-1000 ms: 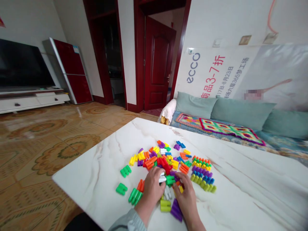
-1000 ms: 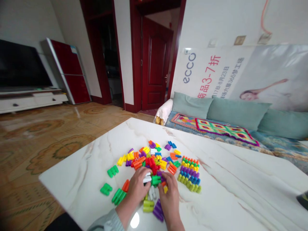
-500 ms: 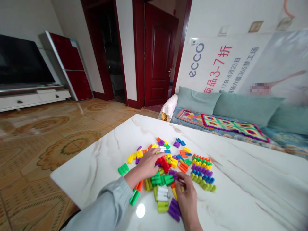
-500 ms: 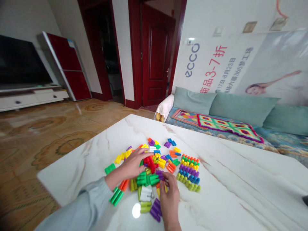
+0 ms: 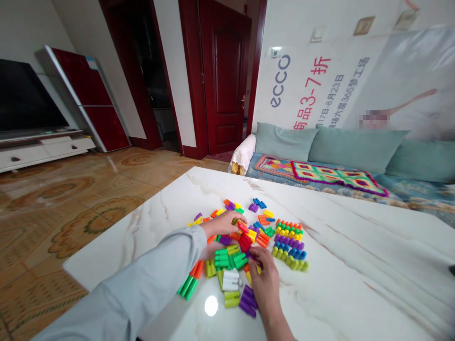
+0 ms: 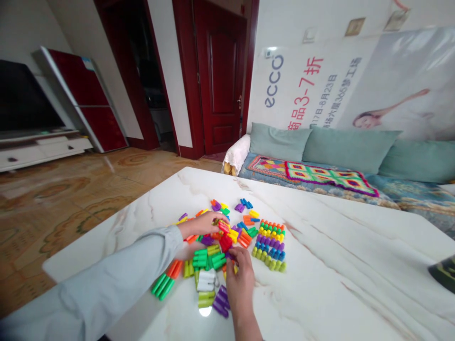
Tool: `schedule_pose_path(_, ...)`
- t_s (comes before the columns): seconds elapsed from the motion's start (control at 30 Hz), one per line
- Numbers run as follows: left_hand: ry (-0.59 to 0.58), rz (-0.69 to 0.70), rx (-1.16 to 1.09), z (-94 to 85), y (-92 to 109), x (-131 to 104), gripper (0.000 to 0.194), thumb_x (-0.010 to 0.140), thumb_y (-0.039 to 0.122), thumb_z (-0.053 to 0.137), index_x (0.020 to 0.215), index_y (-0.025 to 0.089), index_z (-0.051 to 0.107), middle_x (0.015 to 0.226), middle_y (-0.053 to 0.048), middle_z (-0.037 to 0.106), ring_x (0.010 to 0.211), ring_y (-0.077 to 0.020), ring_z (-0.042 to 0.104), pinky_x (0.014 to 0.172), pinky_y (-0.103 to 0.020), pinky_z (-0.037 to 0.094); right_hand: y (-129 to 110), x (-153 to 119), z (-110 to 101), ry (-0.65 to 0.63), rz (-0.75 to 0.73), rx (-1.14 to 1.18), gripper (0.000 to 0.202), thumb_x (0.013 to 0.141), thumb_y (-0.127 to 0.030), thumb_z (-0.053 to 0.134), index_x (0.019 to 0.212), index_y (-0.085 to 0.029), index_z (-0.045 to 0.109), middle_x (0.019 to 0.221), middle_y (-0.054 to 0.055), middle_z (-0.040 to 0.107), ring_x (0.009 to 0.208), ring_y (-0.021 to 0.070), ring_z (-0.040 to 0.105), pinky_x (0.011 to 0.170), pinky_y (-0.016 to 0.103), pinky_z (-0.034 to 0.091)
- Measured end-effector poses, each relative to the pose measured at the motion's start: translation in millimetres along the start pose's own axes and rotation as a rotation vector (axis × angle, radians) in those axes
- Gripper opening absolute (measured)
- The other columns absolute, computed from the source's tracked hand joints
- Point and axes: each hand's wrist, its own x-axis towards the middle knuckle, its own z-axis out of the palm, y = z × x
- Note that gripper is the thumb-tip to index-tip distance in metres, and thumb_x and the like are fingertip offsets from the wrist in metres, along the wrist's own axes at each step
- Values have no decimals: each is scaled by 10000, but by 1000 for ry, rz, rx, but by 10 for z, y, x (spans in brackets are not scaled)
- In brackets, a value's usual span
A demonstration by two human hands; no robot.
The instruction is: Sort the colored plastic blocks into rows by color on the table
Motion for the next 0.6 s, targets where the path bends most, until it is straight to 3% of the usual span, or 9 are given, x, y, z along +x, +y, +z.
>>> schedule_pose_path(0.13,100,-193,-392,-102,-109,-1,456,770,262,671,1203,121,645,846,-46,693,620,-126,615,567,-231,499,-18,5,2,-7,1,0,143,860,-239,557,925,-207,680,1027,97,651,942,238,640,818,380,560)
schedule_pose_path(0.2,141,-242,-498,-141,-132,-29,523,763,329,703,1226,100,623,895,-86,703,631,-142,638,552,-244,511,-16,6,4,-10,8,0,142,862,-235,553,931,-205,674,1032,97,646,941,236,640,827,382,557)
schedule_pose_path(0.27,168,-240,-524,-183,-124,-63,545,751,360,719,1221,100,629,1013,-134,712,771,-196,686,641,-296,554,-10,5,6,-13,16,1,139,865,-233,551,932,-205,670,1030,96,642,929,232,641,826,382,556)
schedule_pose_path(0.43,246,-65,-231,-248,-12,-196,410,748,239,685,1151,160,702,1207,-117,690,1159,-264,616,1007,-390,477,-12,4,2,-18,7,-2,140,873,-237,545,923,-207,673,1018,91,639,931,230,640,821,380,556)
schedule_pose_path(0.6,231,-10,115,-48,87,-444,500,737,158,678,1232,234,669,1282,-79,655,1219,-252,573,1087,-405,410,-28,9,0,-6,3,-9,140,857,-233,557,904,-212,687,1002,86,646,916,229,643,810,367,559)
